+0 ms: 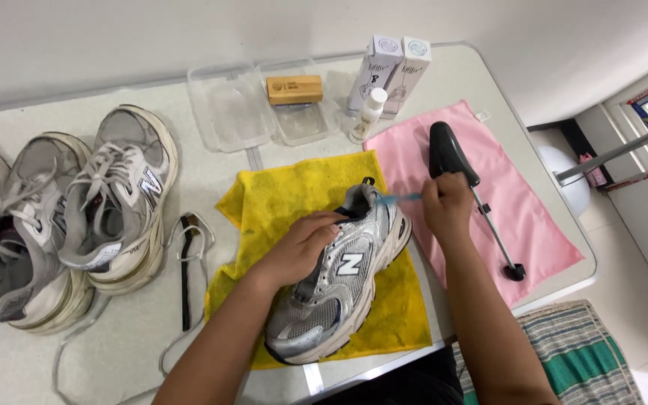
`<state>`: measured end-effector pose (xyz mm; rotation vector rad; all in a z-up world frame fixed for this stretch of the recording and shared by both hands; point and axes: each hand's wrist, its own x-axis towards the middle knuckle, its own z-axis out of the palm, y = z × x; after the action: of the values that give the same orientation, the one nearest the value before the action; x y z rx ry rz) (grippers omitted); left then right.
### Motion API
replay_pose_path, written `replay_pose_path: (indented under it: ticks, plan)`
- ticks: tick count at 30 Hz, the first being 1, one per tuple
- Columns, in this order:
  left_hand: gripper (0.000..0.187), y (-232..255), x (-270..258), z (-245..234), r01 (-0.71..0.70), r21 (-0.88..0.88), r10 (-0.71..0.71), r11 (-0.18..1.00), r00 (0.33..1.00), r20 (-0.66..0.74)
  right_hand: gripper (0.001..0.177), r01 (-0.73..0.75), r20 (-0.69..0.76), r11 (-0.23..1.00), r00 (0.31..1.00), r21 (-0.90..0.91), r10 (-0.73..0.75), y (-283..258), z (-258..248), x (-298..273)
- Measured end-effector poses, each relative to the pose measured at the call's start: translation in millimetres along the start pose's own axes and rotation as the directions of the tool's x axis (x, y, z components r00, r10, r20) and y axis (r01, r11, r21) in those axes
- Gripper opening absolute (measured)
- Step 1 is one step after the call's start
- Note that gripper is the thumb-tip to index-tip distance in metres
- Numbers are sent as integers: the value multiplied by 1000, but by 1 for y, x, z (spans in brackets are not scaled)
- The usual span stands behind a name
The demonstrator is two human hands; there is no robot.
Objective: Detailed cleaning of a sneaker using a toothbrush and cleaning solution.
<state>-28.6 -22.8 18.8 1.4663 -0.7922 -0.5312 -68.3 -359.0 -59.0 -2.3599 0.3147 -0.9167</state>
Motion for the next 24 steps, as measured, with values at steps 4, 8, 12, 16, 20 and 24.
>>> replay_pose_path:
  ticks: [4, 8, 12, 16, 20, 24]
  plan:
    - [53, 0, 3, -4, 18, -4, -18, 1000, 1000, 11, 33, -25, 83, 998, 996, 49, 21, 2, 1, 0]
    - [54, -2, 3, -3, 33, -16, -33, 999, 999, 19, 26, -28, 92, 998, 995, -57, 33, 4, -9, -8]
    - [54, 3, 4, -8, 39, 14, -40, 999, 999, 20, 19, -23, 137, 1000, 990, 4, 22, 4, -15, -7]
    - [52, -2, 1, -4, 22, -24, -22, 999, 1000, 14, 32, -4, 123, 998, 992, -56, 11, 10, -17, -14]
    - [53, -11, 1, -9, 35, -22, -34, 999, 999, 19, 36, 91, 32, 973, 996, -212, -86, 20, -22, -5]
    - [51, -10, 5, -12, 28, 23, -28, 999, 1000, 7, 34, 223, 81, 962, 974, -160, -213, 16, -18, -4]
